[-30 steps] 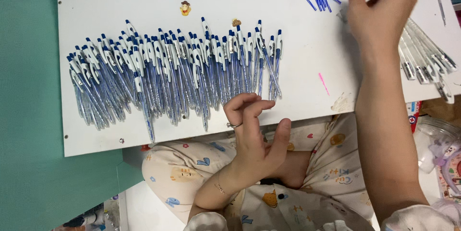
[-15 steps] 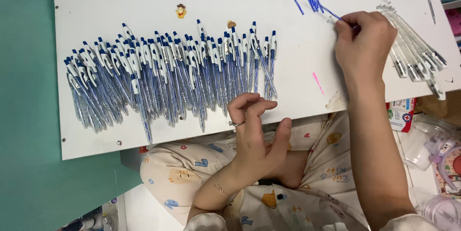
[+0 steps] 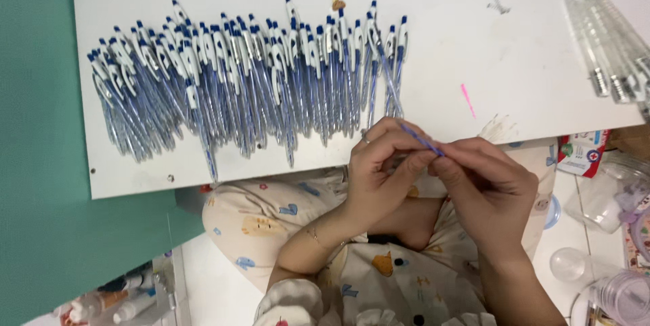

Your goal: The person sits on the floor and assembles blue ballpoint pens by hand. They pick up clear pen barrels, insert blue ink refills, and attach blue caps to the barrels, placing the finished pens on a white board.

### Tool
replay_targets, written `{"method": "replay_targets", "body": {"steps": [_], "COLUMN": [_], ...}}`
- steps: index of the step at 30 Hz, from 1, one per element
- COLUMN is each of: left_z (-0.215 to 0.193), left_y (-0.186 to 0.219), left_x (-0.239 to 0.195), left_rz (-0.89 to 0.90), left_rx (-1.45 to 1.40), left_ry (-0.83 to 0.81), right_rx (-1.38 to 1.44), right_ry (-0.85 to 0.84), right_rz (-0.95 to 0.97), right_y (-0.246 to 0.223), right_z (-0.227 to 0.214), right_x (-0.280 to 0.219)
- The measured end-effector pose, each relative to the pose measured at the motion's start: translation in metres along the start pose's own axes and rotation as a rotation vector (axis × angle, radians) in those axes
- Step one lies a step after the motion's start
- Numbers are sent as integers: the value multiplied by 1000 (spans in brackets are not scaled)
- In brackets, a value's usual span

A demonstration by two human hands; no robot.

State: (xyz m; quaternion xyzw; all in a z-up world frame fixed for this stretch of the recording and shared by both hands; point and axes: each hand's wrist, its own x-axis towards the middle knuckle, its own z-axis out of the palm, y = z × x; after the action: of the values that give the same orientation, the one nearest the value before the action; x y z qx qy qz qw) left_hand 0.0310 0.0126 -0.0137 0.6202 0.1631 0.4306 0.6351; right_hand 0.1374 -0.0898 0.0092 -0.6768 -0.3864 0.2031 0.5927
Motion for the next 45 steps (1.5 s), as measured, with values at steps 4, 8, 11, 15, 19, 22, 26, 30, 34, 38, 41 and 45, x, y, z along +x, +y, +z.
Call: {"method": "replay_targets", "body": {"steps": [4,8,11,15,19,22,26,30,34,38,41,45], "left_z": [2,-3,-9,-21,-27,-27,-25,-24,-16,-9,-2,-2], "left_y": [6,2,-3,-3,1,2,6,10,5,8,-5,2], "left_x": [1,1,0,4,6,4,2,2,-7,0,-4,1], "left_rz": [-81,-40,-135,-96,-54,-49,-69,-25,-104,-133,-100,-121], "left_rx": [-210,-166,-272,-507,-445,-419,-397,-338,-392,-161,-13,26], "left_ry": [-75,-105,-125,12,193,204,178,73,-82,-281,-292,-188], "right_rx": [98,113,113,-107,-185,-204,-219,-261,-262,-132,-132,-737], "right_ry": [80,26,59,124,55,32,45,32,-6,-35,-81,78], "right_rz": [13,63,10,-161,-268,-254,-295,-286,-262,-145,-226,-358], "right_y": [6,6,7,4,16,15,13,8,11,11,9,35], "right_z": [2,-3,-6,-14,-18,-17,-14,-15,-16,-17,-32,-89], "right_x": [-3,-4,-8,-14,-21,-23,-21,-20,-19,-15,-3,28]}}
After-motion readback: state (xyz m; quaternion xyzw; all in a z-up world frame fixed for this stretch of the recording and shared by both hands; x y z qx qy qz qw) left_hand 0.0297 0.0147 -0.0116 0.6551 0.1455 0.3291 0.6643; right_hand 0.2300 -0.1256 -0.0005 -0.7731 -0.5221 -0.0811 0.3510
